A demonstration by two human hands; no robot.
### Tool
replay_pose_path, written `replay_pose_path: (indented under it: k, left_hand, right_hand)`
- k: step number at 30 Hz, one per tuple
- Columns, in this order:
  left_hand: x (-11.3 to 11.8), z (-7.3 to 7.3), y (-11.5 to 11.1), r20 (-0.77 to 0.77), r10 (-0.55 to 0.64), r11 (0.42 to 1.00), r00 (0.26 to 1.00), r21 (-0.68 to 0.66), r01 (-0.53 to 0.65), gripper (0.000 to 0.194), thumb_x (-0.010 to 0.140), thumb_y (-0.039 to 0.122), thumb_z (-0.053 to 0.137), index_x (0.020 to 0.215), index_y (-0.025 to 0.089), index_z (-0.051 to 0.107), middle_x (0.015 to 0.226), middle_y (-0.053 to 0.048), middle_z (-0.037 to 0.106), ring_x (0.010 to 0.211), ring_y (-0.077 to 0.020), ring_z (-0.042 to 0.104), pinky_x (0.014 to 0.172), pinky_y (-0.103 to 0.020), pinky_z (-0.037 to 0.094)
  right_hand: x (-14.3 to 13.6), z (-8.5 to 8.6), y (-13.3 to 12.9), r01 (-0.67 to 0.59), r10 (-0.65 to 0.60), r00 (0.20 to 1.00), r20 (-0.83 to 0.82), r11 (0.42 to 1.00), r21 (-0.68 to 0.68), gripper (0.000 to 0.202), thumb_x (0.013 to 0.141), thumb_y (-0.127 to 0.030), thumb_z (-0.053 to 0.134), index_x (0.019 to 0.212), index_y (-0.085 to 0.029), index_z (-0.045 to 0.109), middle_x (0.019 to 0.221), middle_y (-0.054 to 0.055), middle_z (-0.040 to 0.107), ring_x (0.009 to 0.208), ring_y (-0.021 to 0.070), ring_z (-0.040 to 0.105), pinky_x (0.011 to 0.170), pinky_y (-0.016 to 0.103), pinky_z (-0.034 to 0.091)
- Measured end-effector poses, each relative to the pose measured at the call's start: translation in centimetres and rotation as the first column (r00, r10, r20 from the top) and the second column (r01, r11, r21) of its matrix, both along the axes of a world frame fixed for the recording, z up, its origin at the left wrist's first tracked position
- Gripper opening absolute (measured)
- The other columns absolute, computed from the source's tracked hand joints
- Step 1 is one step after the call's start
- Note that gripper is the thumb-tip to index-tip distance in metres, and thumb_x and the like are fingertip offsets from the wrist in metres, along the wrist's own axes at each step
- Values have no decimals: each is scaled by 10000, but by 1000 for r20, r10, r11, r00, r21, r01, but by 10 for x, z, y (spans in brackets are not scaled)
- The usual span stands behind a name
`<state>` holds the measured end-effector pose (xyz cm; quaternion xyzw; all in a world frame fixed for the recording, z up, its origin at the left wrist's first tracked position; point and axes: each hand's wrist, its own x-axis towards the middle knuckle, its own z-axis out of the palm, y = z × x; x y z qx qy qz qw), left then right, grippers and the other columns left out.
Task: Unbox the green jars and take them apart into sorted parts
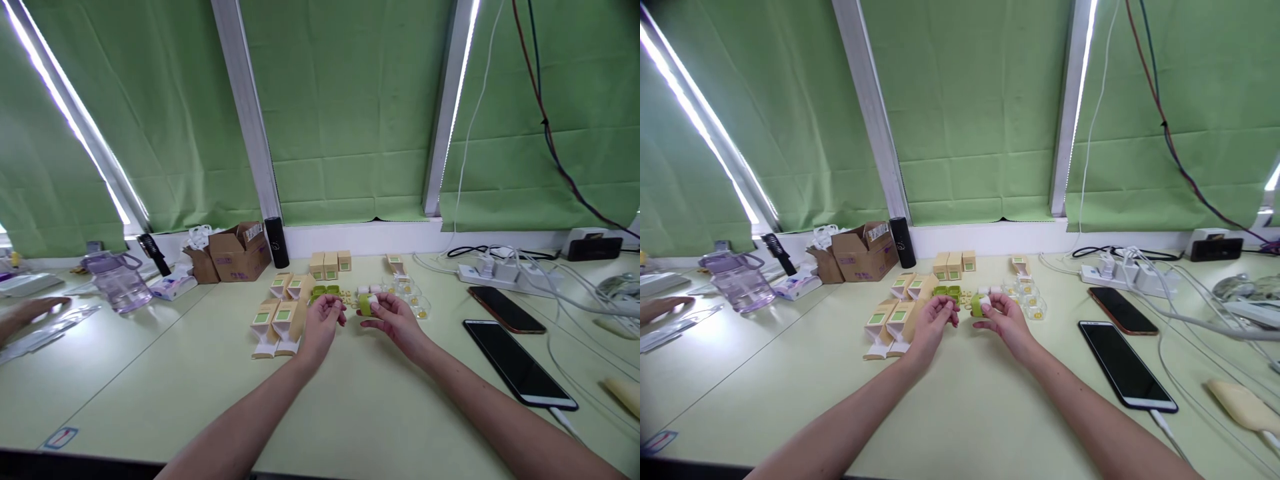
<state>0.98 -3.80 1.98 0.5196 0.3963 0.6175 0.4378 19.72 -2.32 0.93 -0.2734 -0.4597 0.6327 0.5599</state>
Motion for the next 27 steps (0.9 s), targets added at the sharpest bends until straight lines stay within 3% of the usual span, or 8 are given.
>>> replay_pose_path:
  k: [5,10,16,23,27]
  left_hand:
    - [1,4,-3,-36,37,999,999,32,-36,333,816,425,763,970,158,636,841,-37,660,674,-121,601,672,-264,522]
    - [1,6,-4,-48,54,997,997,59,-51,351,821,437,760,1010,162,651,942,-66,679,717,-130,612,710,-277,526]
    - [2,8,-7,-69,27,996,997,89,-21,384,855,484,729,1058,166,655,1005,-87,690,775,-148,638,762,-298,540]
    - [4,10,-12,-70,-30,996,997,79,36,406,844,493,745,1080,175,655,1120,-123,698,1023,-236,684,861,-331,572]
    - [4,9,-12,-77,-55,995,996,81,61,400,844,469,744,1103,173,665,1139,-127,697,1041,-241,681,867,-331,577]
  right_hand:
    - [-1,10,4,71,-76,993,86,996,57,534,633,-488,922,962,-202,614,971,60,719,907,242,707,724,428,644]
    - [-6,16,11,130,-202,936,288,959,250,456,691,-464,858,967,-206,604,919,50,695,811,202,658,652,373,625]
    - [-19,19,1,130,-345,837,425,880,458,315,819,-310,725,1097,-237,597,1060,51,680,930,200,672,799,367,609]
    - [-27,9,-11,95,-440,790,427,776,624,296,915,-312,644,1198,-239,597,1149,91,684,1026,235,679,806,379,625]
    - [-21,1,-8,41,-528,729,436,669,742,267,966,-307,585,1227,-251,588,1268,119,635,1116,258,658,818,402,639]
